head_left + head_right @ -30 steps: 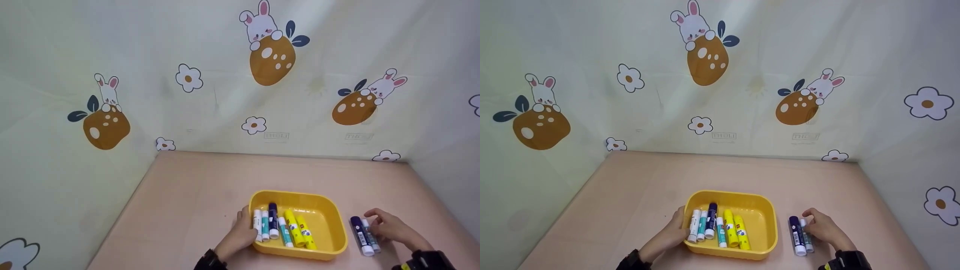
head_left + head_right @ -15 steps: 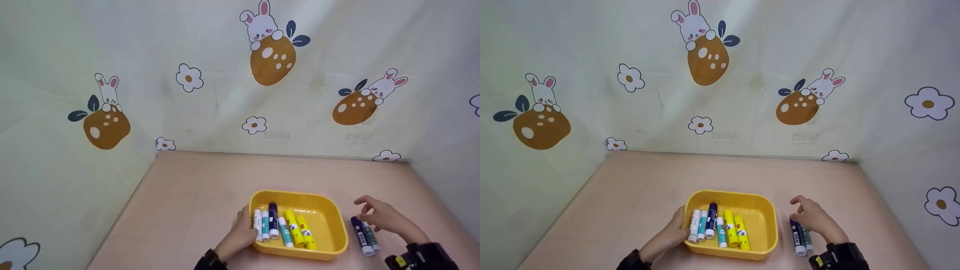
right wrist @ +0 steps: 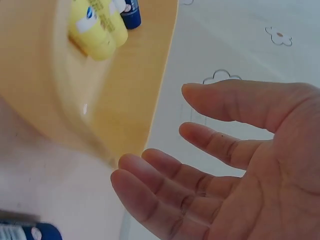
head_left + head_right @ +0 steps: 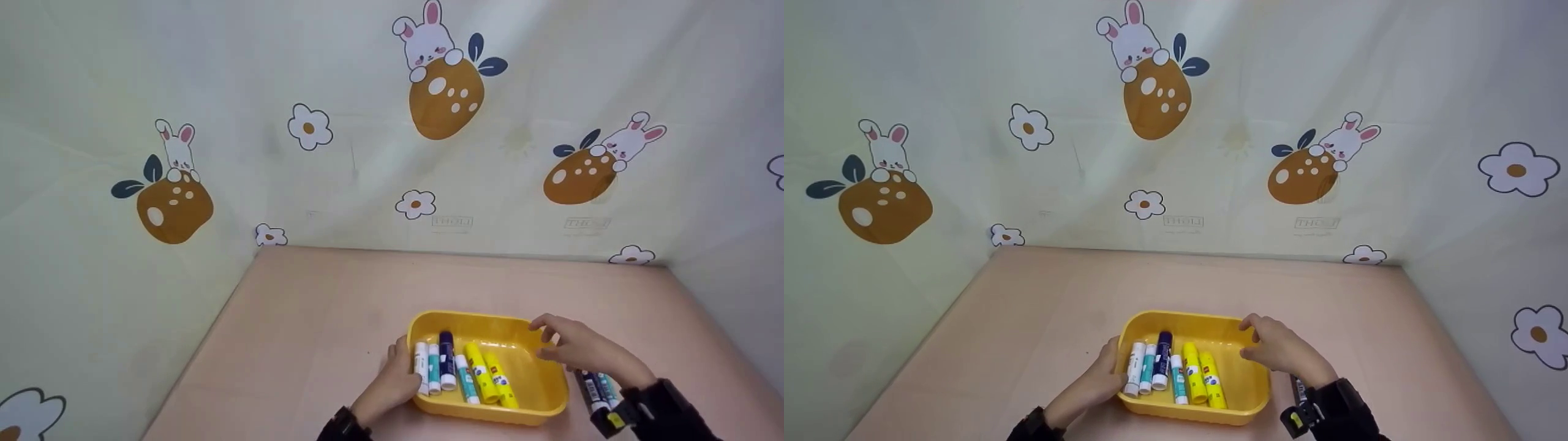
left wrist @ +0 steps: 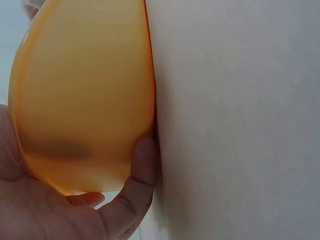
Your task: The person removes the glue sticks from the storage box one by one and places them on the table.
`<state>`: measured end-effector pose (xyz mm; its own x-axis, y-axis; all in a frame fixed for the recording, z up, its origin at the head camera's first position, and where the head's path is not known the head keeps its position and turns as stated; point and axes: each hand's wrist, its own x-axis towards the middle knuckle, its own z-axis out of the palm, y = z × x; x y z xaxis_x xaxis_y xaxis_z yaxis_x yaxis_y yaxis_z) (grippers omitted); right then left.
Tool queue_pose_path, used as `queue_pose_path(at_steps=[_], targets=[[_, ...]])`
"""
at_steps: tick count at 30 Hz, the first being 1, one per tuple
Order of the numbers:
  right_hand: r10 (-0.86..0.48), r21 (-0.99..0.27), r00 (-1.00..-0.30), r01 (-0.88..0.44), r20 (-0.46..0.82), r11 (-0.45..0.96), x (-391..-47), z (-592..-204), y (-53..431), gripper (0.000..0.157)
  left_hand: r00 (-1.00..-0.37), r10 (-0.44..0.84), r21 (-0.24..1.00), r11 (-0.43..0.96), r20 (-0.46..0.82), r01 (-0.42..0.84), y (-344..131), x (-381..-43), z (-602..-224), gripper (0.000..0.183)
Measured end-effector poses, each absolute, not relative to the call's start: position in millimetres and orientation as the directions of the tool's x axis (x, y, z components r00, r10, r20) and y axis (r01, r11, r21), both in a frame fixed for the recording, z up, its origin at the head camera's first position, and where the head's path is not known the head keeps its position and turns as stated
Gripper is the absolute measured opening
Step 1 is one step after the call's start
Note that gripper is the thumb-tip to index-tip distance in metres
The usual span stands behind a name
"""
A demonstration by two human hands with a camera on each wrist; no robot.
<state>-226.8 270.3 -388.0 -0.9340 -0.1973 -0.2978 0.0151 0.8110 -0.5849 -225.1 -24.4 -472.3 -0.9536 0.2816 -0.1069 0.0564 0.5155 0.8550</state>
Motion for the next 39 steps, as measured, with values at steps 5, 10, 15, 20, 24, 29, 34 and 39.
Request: queue_pose_path(at_steps=[5,10,15,20,24,29,34,39], targets=[[-0.195,-0.532,-0.896,0.053,-0.399,0.845,-235.0,-391.0,250.1,0.05,-0.956,0.267,0.853,0.52,-0.117,0.041,-23.5,-225.8,-472.8,0.075],[-0.214,-0.502,-0.863,0.052,-0.457,0.863,-243.3,-397.9,235.0,0.052,-0.957,0.267,0.853,0.52,-0.113,0.044,-23.4,-225.7,-473.4,0.076],[-0.226,-0.513,-0.829,0.083,-0.511,0.854,-254.0,-404.9,221.5,0.053,-0.958,0.265,0.848,0.527,-0.113,0.046,-23.1,-226.7,-474.3,0.075],[-0.201,-0.45,-0.794,0.101,-0.573,0.887,-261.2,-410.2,209.3,0.058,-0.959,0.265,0.846,0.529,-0.101,0.057,-24.0,-227.5,-475.7,0.075],[-0.191,-0.393,-0.768,0.085,-0.611,0.916,-260.3,-410.5,201.9,0.062,-0.957,0.27,0.851,0.523,-0.105,0.054,-24.5,-227.2,-475.5,0.076],[-0.171,-0.359,-0.734,0.106,-0.657,0.927,-260.8,-411.6,195.5,0.063,-0.958,0.258,0.855,0.519,-0.126,0.028,-23.1,-226.9,-473.6,0.075],[-0.145,-0.351,-0.695,0.162,-0.704,0.922,-263.9,-415.2,192.5,0.063,-0.957,0.262,0.861,0.508,-0.127,0.025,-23.2,-226.6,-472.9,0.075],[-0.129,-0.363,-0.678,0.214,-0.723,0.907,-264.7,-419.5,193.3,0.063,-0.955,0.264,0.862,0.506,-0.132,0.02,-22.5,-226.6,-473.5,0.076]])
